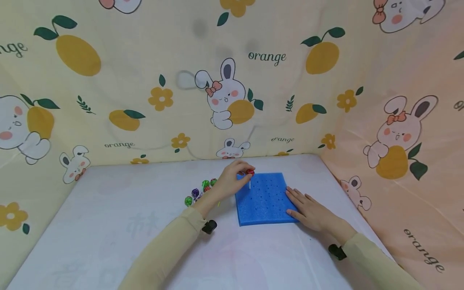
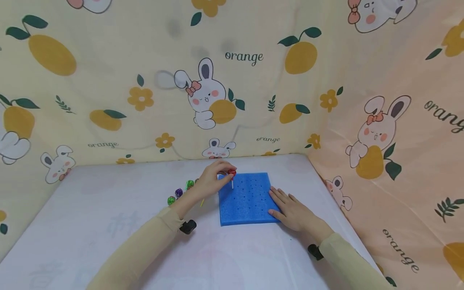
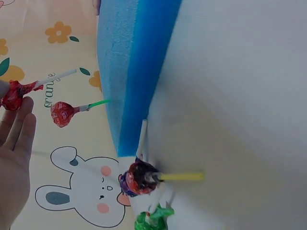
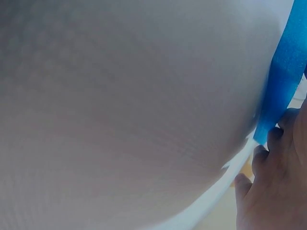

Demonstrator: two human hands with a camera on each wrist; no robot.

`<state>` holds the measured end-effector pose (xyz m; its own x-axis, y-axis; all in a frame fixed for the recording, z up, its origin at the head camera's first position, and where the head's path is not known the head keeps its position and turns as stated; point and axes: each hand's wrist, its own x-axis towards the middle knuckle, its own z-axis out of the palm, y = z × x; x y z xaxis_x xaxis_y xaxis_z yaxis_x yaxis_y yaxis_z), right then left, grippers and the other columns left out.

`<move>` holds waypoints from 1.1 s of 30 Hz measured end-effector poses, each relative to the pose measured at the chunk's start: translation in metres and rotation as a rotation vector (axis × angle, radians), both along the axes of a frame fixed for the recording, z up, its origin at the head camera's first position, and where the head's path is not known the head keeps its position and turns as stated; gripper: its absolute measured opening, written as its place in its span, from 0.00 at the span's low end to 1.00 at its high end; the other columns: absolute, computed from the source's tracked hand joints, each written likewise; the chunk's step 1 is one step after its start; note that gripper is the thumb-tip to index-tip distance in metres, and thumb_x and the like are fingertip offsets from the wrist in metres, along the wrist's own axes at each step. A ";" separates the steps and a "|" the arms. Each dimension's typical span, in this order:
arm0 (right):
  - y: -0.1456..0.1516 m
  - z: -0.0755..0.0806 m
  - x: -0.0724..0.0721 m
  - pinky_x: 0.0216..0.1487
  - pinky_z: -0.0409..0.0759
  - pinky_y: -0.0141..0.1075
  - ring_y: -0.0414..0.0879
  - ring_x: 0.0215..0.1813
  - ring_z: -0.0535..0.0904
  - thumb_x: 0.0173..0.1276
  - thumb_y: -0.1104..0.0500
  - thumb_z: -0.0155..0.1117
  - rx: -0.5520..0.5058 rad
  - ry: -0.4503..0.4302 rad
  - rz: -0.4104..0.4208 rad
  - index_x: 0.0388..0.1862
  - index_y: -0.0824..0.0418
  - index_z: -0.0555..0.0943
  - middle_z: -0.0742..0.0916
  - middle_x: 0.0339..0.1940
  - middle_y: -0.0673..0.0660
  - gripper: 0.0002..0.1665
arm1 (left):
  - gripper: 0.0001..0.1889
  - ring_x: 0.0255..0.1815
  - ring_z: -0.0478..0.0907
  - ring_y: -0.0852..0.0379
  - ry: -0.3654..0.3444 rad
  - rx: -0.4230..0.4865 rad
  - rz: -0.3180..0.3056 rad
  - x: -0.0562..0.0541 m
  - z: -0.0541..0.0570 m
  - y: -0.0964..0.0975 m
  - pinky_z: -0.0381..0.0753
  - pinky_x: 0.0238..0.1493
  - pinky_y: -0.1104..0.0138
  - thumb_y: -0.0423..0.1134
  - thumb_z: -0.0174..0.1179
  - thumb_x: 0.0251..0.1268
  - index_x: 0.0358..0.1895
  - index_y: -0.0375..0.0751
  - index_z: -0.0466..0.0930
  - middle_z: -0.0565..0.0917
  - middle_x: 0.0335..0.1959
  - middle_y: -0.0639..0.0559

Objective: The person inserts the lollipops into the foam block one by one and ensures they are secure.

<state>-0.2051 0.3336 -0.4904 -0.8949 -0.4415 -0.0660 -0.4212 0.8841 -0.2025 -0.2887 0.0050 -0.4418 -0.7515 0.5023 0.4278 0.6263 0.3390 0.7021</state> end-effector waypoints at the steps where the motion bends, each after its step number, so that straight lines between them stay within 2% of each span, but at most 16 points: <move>1: 0.000 0.000 0.000 0.79 0.52 0.65 0.65 0.84 0.51 0.82 0.33 0.44 0.001 -0.002 -0.001 0.85 0.63 0.52 0.55 0.86 0.62 0.48 | 0.14 0.52 0.82 0.54 -0.003 -0.002 0.005 -0.001 0.001 0.002 0.84 0.58 0.63 0.33 0.64 0.74 0.59 0.38 0.84 0.80 0.55 0.47; 6: 0.000 0.000 0.000 0.79 0.52 0.65 0.65 0.84 0.51 0.82 0.33 0.44 0.001 -0.008 -0.005 0.86 0.62 0.52 0.55 0.86 0.62 0.48 | 0.14 0.55 0.82 0.52 -0.015 -0.025 0.026 -0.007 0.006 0.011 0.84 0.59 0.62 0.36 0.63 0.76 0.61 0.41 0.83 0.80 0.58 0.48; 10: 0.001 0.000 -0.001 0.80 0.51 0.65 0.65 0.84 0.50 0.82 0.33 0.44 -0.006 -0.015 -0.011 0.86 0.62 0.52 0.55 0.86 0.62 0.48 | 0.14 0.57 0.79 0.50 -0.020 -0.038 0.038 -0.012 0.010 0.018 0.83 0.60 0.57 0.37 0.62 0.77 0.61 0.42 0.83 0.80 0.57 0.48; 15: 0.001 0.000 -0.001 0.80 0.51 0.65 0.65 0.84 0.50 0.81 0.31 0.43 -0.001 -0.018 -0.008 0.86 0.61 0.52 0.55 0.86 0.62 0.49 | 0.13 0.58 0.79 0.53 -0.021 -0.054 0.050 -0.018 0.011 0.025 0.83 0.62 0.56 0.37 0.63 0.76 0.60 0.42 0.83 0.80 0.56 0.49; 22: 0.001 -0.001 -0.002 0.79 0.52 0.65 0.66 0.84 0.51 0.81 0.31 0.44 0.003 -0.011 -0.011 0.86 0.62 0.52 0.55 0.86 0.62 0.49 | 0.14 0.57 0.80 0.53 -0.024 -0.080 0.037 -0.026 0.009 0.032 0.83 0.62 0.56 0.35 0.63 0.76 0.60 0.41 0.83 0.80 0.55 0.48; 33: -0.004 0.008 0.004 0.79 0.54 0.66 0.67 0.83 0.53 0.82 0.35 0.47 -0.023 0.005 0.005 0.85 0.64 0.55 0.58 0.86 0.64 0.47 | 0.12 0.55 0.81 0.55 -0.009 -0.143 0.048 -0.034 0.003 0.036 0.83 0.57 0.65 0.35 0.65 0.74 0.56 0.40 0.85 0.81 0.53 0.48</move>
<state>-0.2012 0.3296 -0.4826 -0.8932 -0.4469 -0.0508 -0.4263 0.8772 -0.2208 -0.3224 0.0410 -0.4392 -0.7794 0.5214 0.3474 0.6010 0.4651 0.6501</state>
